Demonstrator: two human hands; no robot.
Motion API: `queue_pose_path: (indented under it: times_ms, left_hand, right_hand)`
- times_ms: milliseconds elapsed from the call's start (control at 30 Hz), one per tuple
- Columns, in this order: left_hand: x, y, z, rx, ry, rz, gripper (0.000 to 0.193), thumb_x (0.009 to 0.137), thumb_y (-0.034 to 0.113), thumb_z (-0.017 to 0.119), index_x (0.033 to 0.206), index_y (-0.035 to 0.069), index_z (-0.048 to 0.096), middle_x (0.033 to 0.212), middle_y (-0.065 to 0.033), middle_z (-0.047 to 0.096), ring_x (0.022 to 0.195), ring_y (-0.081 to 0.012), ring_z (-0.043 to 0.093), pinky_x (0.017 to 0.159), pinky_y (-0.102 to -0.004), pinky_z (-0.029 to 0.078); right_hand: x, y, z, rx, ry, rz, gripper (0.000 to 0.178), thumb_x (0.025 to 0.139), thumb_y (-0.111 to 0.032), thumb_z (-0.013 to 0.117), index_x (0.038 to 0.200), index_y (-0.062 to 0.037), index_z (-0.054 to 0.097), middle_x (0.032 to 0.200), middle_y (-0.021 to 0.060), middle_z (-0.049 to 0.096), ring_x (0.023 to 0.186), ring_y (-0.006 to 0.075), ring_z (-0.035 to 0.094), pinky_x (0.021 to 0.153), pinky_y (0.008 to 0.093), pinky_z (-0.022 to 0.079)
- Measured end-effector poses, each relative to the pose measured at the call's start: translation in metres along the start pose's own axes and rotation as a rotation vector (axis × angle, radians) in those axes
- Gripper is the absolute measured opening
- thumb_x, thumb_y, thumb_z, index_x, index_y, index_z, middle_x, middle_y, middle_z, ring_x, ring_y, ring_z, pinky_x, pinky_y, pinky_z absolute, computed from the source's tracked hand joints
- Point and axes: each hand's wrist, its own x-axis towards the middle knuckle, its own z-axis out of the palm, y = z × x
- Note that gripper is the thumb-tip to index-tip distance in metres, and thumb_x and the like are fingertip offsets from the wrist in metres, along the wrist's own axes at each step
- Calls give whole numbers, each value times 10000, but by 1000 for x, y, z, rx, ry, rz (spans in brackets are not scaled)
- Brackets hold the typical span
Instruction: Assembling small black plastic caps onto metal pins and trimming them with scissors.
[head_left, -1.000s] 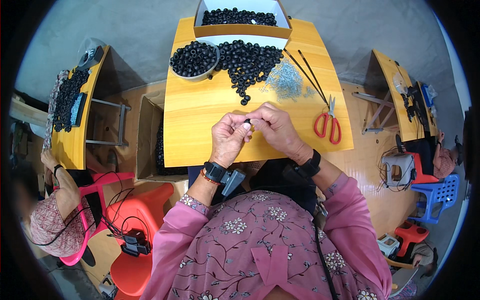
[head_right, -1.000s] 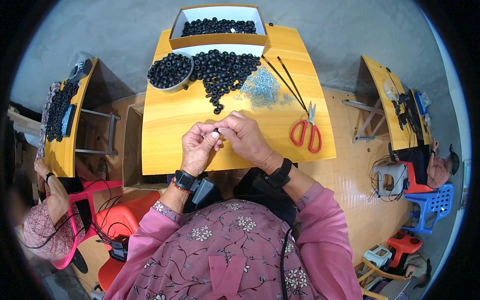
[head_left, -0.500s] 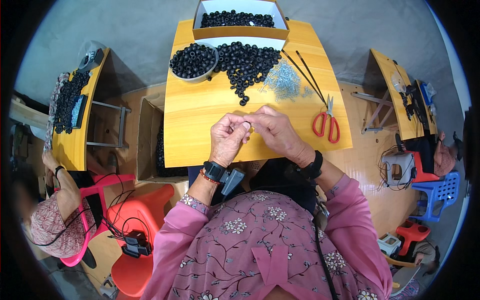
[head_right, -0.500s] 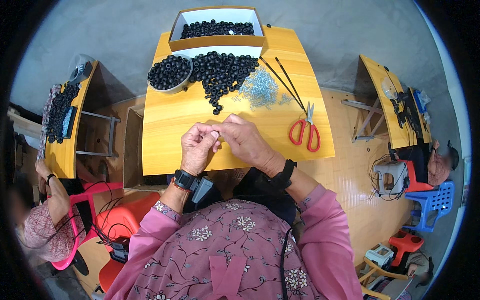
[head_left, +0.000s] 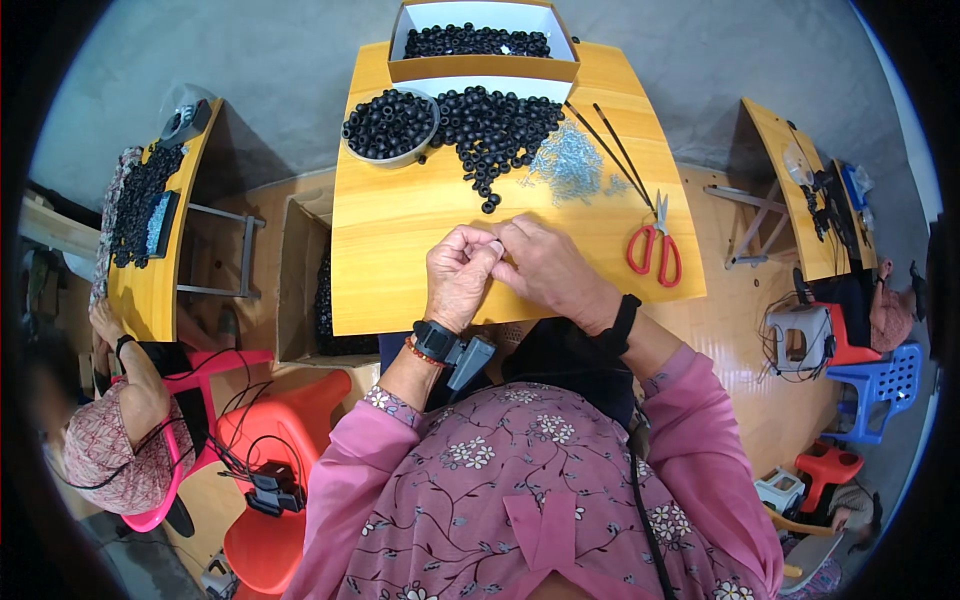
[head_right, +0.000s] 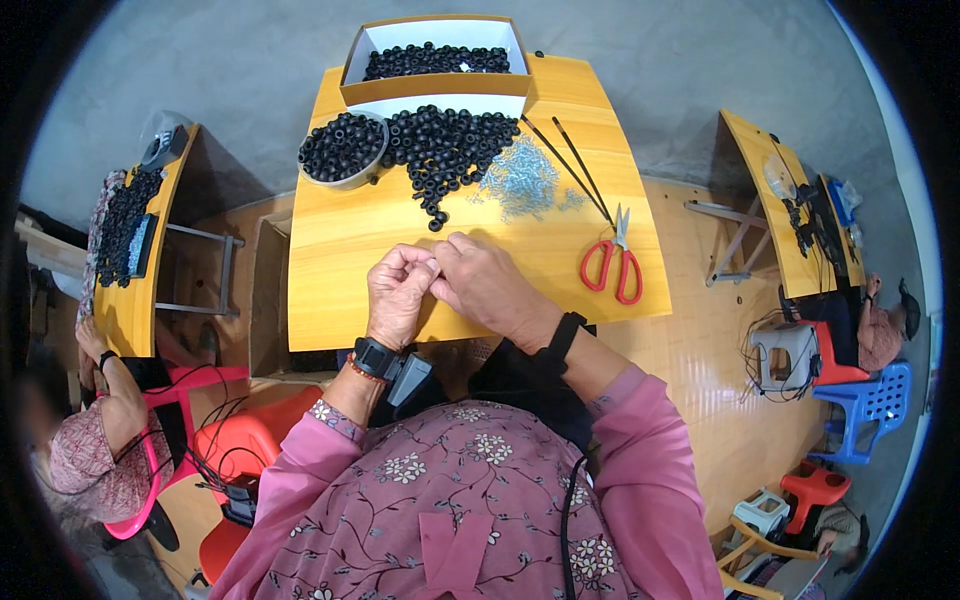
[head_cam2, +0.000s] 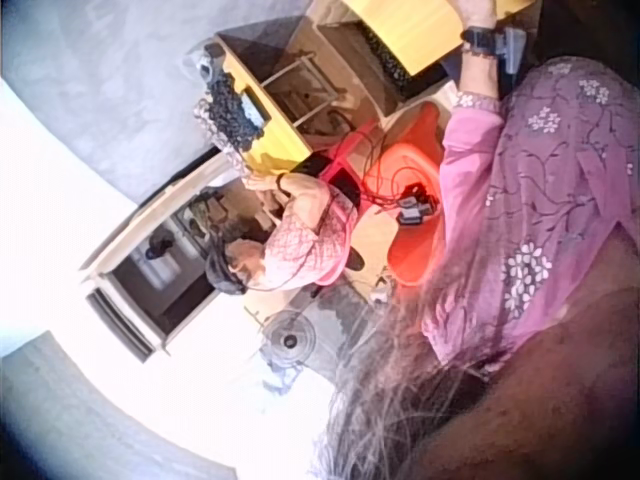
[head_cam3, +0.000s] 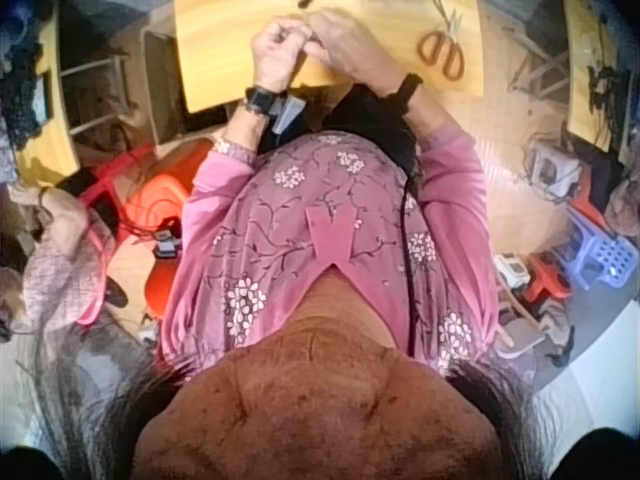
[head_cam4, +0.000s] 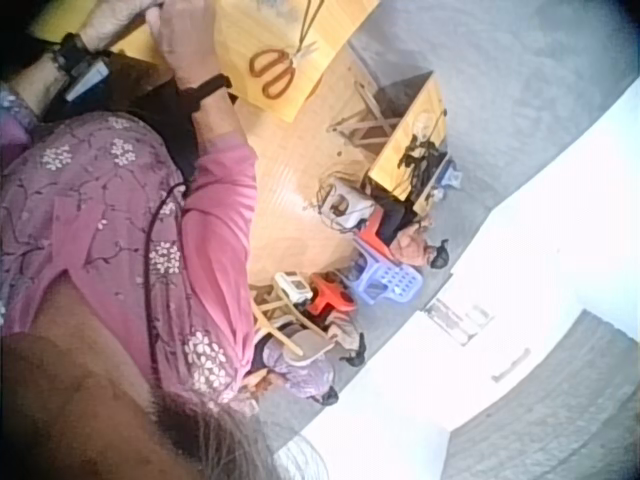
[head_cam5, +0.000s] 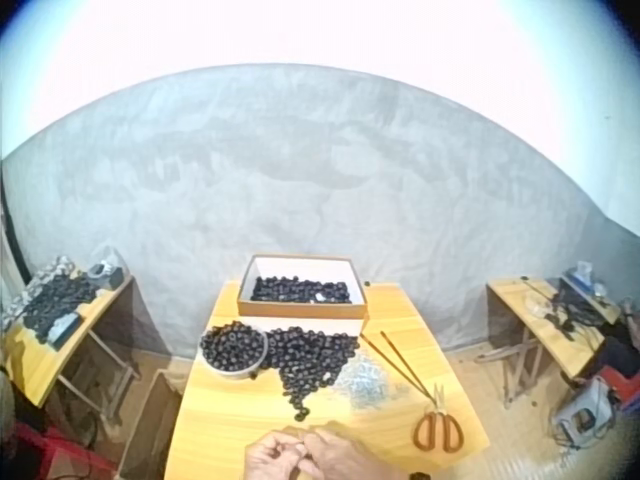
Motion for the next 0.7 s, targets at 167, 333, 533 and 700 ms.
queue_pose_path:
  times_ms: [167, 333, 533, 700]
  left_hand:
    - [1, 3, -1, 97, -32, -75, 2, 953, -7, 625, 951, -8, 626, 843, -56, 680, 731, -99, 668, 628, -244, 555]
    - [3, 13, 5, 41, -35, -158, 67, 978, 47, 605, 1008, -13, 611, 855, -70, 675, 734, -134, 684, 648, -268, 575]
    - [4, 14, 0, 121, -136, -245, 131, 1007, 108, 570, 1011, -11, 625, 853, -95, 699, 730, -152, 680, 676, -274, 576]
    - [3, 17, 4, 187, -155, -281, 139, 1001, 91, 552, 944, -7, 633, 808, -96, 705, 688, -140, 655, 644, -261, 559]
  right_hand:
    - [-2, 8, 4, -12, -37, -1, 259, 862, -199, 708, 970, -5, 575, 894, 172, 618, 849, 372, 648, 731, 454, 536]
    - [-10, 21, 16, 72, 53, -14, 268, 875, -204, 689, 1005, 8, 588, 889, 179, 630, 822, 385, 650, 722, 458, 537]
    - [-11, 22, 8, 73, 72, 35, 265, 885, -194, 670, 1042, 6, 598, 913, 193, 643, 845, 389, 660, 732, 458, 541]
    - [-11, 22, 10, 81, 54, 19, 266, 886, -176, 658, 1064, 9, 588, 936, 187, 650, 864, 382, 668, 744, 453, 547]
